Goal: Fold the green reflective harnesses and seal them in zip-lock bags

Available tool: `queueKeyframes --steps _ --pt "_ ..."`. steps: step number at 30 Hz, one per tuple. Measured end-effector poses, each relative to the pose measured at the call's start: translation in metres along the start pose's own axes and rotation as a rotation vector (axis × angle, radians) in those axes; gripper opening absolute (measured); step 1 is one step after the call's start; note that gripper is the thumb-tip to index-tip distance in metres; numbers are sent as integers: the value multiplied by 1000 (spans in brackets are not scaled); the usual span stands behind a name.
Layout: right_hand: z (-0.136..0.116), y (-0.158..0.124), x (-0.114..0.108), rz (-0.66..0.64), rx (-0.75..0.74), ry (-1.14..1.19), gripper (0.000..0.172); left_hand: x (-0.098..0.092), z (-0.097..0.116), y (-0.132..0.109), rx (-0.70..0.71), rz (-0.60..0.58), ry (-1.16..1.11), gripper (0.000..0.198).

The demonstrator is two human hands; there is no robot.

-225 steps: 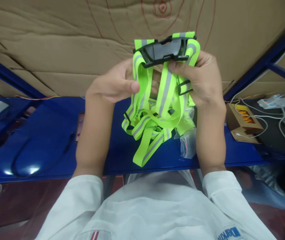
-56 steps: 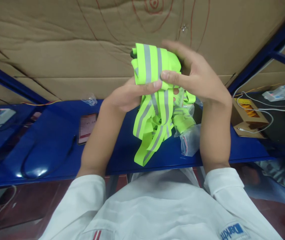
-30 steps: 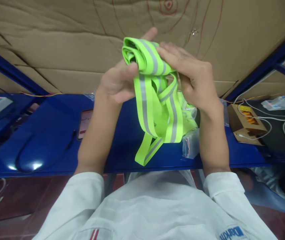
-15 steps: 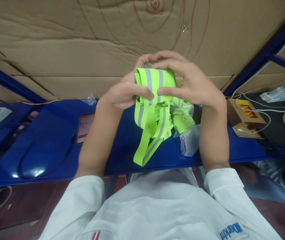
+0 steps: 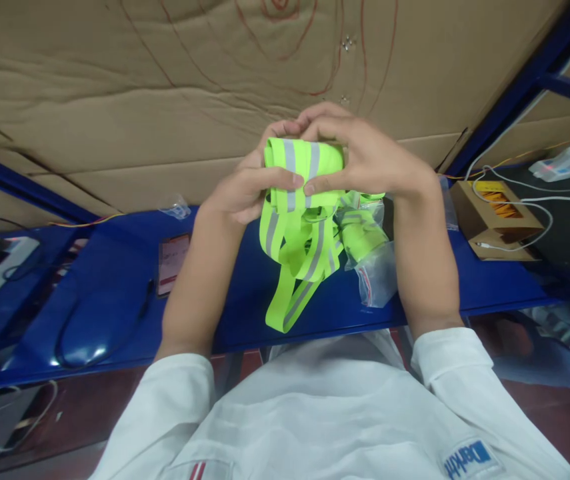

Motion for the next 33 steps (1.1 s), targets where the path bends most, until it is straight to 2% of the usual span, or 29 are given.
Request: queueKeyframes --steps 3,6,9,13,16,18,22,24,26,29,33 --pt "-3 -4 -12 71 52 26 47 0 9 5 200 37 6 47" --pt "-15 -11 -20 125 49 -7 43 1 8 11 316 46 -50 67" --pt "-15 -14 -29 212 26 -1 40 2 -8 17 245 27 -67 81" --pt "7 -13 -36 328 70 148 55 -4 -16 16 195 25 104 75" --pt "20 -13 -34 349 152 214 67 -9 -13 14 227 66 221 70" --pt "20 -13 -31 348 174 216 69 -9 -11 14 233 81 275 69" --pt "11 -13 -27 331 169 171 69 2 -26 12 65 -15 133 71" --pt "3 -13 -30 347 108 126 66 14 -35 9 -51 -99 56 65" --pt "-11 -12 -35 366 -34 63 60 21 -41 7 -129 -119 48 54" --pt "-30 -13 -36 355 -234 -60 55 18 -45 10 -167 -25 47 43" --pt "-39 -11 -27 348 -284 -228 40 15 -43 13 -181 20 -51 32"
Point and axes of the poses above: each hand's wrist, its own y-axis towards the middle knuckle, its own x-axis out of the palm, z = x × y, the point moved 10 cm from there along y, towards the middle knuckle, and after that the axes turned 2 degrees about -x, right-handed, at the moved point
